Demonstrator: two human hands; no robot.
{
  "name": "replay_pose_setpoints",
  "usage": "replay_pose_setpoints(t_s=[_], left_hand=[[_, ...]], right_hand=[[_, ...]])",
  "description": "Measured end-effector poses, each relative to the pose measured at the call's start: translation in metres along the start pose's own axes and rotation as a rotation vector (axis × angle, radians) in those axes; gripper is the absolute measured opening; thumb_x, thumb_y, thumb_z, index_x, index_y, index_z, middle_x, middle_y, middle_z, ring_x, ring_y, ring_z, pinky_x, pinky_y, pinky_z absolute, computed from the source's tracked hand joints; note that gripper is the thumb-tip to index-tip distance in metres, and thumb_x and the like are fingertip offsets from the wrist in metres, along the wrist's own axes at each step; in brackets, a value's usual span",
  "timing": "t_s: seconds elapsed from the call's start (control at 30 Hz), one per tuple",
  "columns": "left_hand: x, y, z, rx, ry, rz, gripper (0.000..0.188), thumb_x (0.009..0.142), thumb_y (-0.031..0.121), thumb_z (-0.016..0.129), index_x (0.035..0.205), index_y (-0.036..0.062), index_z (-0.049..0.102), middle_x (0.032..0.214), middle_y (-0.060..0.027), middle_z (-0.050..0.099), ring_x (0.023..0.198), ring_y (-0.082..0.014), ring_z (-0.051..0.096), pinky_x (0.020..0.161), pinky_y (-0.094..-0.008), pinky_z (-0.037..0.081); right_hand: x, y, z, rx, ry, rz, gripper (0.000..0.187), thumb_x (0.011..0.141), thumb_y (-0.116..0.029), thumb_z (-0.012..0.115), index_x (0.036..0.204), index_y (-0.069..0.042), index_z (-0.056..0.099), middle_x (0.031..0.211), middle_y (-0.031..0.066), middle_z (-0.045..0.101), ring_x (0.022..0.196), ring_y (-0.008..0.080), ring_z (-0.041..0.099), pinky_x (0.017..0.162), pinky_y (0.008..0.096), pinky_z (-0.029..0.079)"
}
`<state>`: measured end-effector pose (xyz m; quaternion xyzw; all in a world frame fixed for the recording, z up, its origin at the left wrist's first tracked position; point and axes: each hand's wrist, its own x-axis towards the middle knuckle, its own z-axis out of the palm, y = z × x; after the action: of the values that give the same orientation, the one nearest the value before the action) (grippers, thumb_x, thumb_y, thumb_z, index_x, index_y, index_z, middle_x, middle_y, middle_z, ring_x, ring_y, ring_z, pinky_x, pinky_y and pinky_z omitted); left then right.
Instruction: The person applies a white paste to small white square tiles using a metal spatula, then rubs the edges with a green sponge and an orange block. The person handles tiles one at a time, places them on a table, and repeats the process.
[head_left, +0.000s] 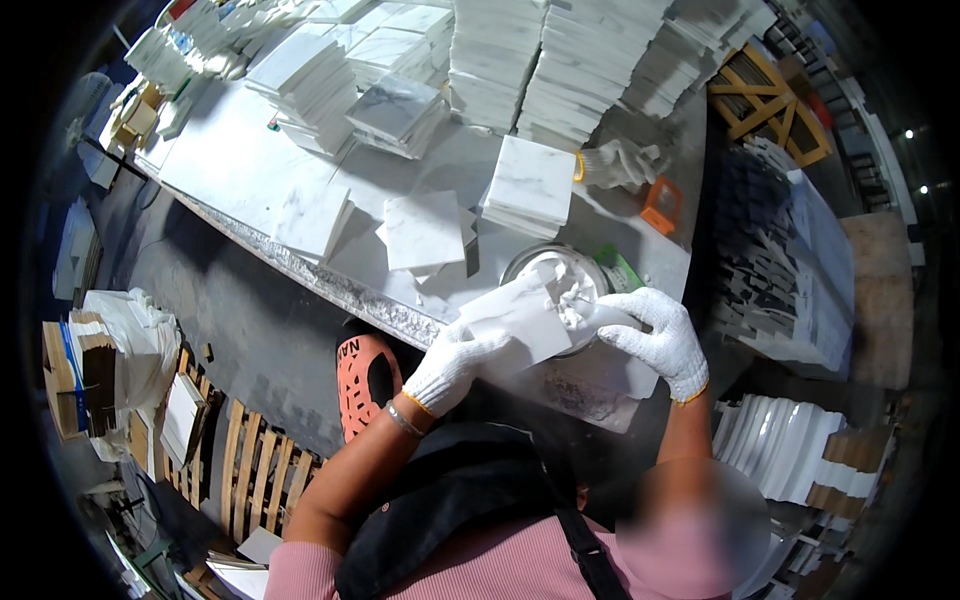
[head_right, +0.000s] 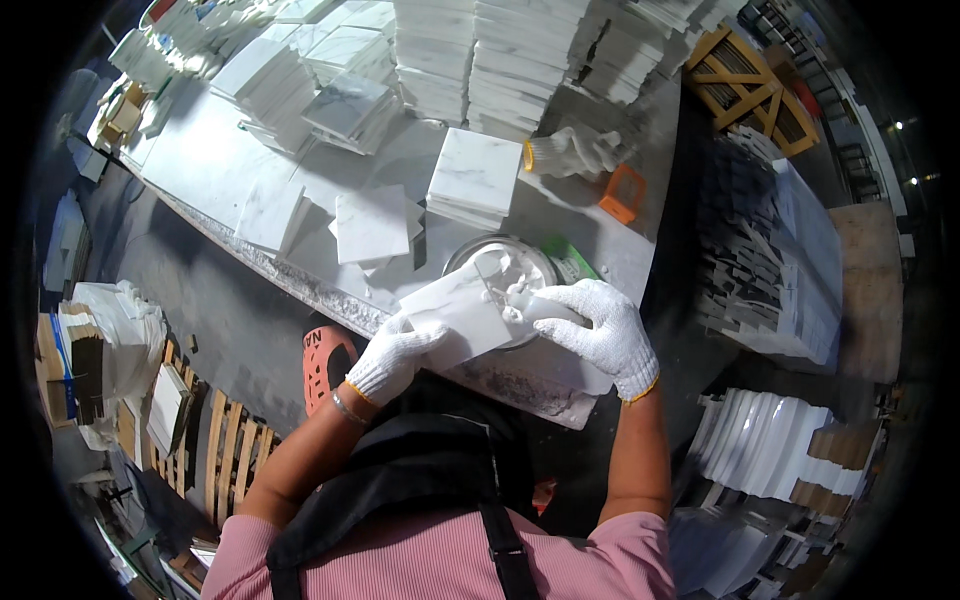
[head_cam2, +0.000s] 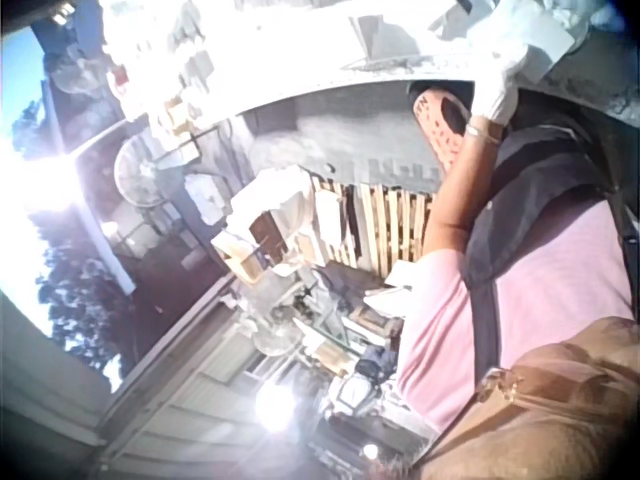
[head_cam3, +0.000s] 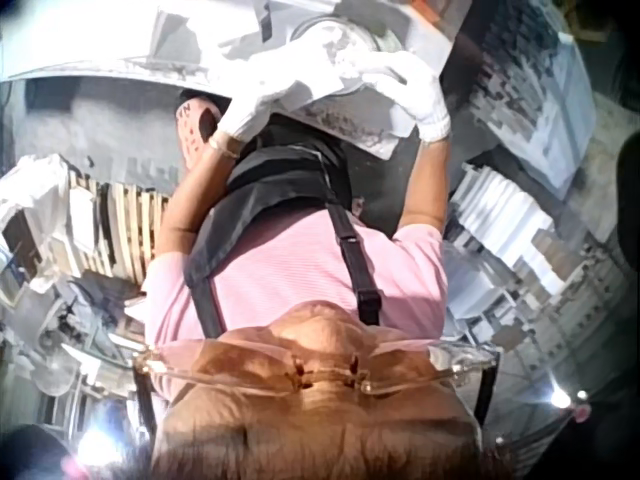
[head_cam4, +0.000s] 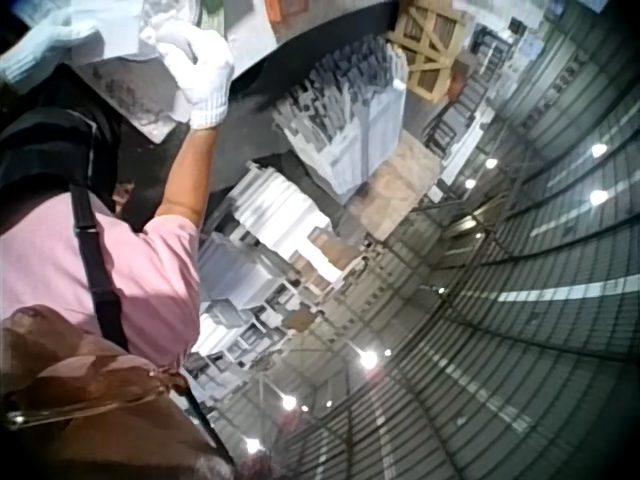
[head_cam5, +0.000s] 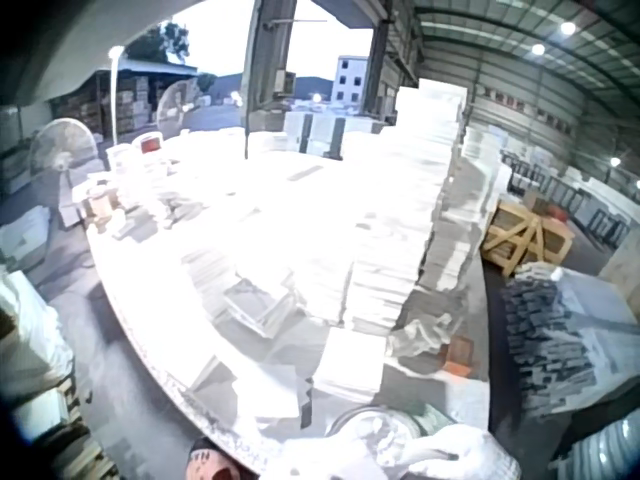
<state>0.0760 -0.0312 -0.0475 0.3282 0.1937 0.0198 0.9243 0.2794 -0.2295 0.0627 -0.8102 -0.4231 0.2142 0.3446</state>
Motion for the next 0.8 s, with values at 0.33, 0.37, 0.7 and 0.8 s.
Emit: replay_pose_setpoints(t_s=[0.33, 0.37, 0.7, 0.8], left_hand=[[-0.0033, 0.0059, 0.0065, -0.021, -0.003, 0.029, 0.059, 0.094, 0.01, 0.069, 0.147, -0.0032, 0.047, 0.135, -0.0095, 0.063, 0.116, -0.0164, 0.062, 0.102, -0.0316, 0.048], [-0.0033, 0.0056, 0.0062, -0.022, -0.003, 0.024, 0.059, 0.094, 0.011, 0.069, 0.147, -0.0032, 0.047, 0.135, -0.0095, 0.063, 0.116, -0.0164, 0.062, 0.102, -0.0315, 0.048], [-0.0048, 0.0084, 0.0071, 0.01, 0.015, -0.006, 0.058, 0.094, 0.014, 0.071, 0.146, -0.0026, 0.049, 0.133, -0.009, 0.064, 0.117, -0.0162, 0.062, 0.102, -0.031, 0.048], [-0.0045, 0.009, 0.0081, 0.009, 0.007, 0.008, 0.058, 0.094, 0.014, 0.071, 0.146, -0.0027, 0.049, 0.134, -0.009, 0.064, 0.117, -0.0163, 0.062, 0.102, -0.0309, 0.048]], right_hand=[[0.006, -0.0037, 0.0022, -0.105, 0.009, -0.041, 0.033, 0.074, -0.025, 0.083, 0.103, -0.011, 0.079, 0.083, 0.0099, 0.07, 0.076, 0.0253, 0.065, 0.071, 0.0362, 0.052], [0.006, -0.0035, 0.0018, -0.109, 0.009, -0.044, 0.032, 0.074, -0.025, 0.083, 0.103, -0.011, 0.079, 0.083, 0.0098, 0.069, 0.076, 0.0255, 0.065, 0.071, 0.0364, 0.052], [0.0075, -0.0079, 0.0007, -0.151, 0.009, -0.049, 0.032, 0.073, -0.025, 0.083, 0.102, -0.012, 0.079, 0.083, 0.0093, 0.07, 0.078, 0.0261, 0.065, 0.072, 0.0373, 0.052], [0.0081, -0.0076, 0.0011, -0.143, 0.013, -0.064, 0.032, 0.073, -0.026, 0.083, 0.102, -0.011, 0.079, 0.083, 0.0096, 0.07, 0.077, 0.0265, 0.065, 0.072, 0.0374, 0.052]])
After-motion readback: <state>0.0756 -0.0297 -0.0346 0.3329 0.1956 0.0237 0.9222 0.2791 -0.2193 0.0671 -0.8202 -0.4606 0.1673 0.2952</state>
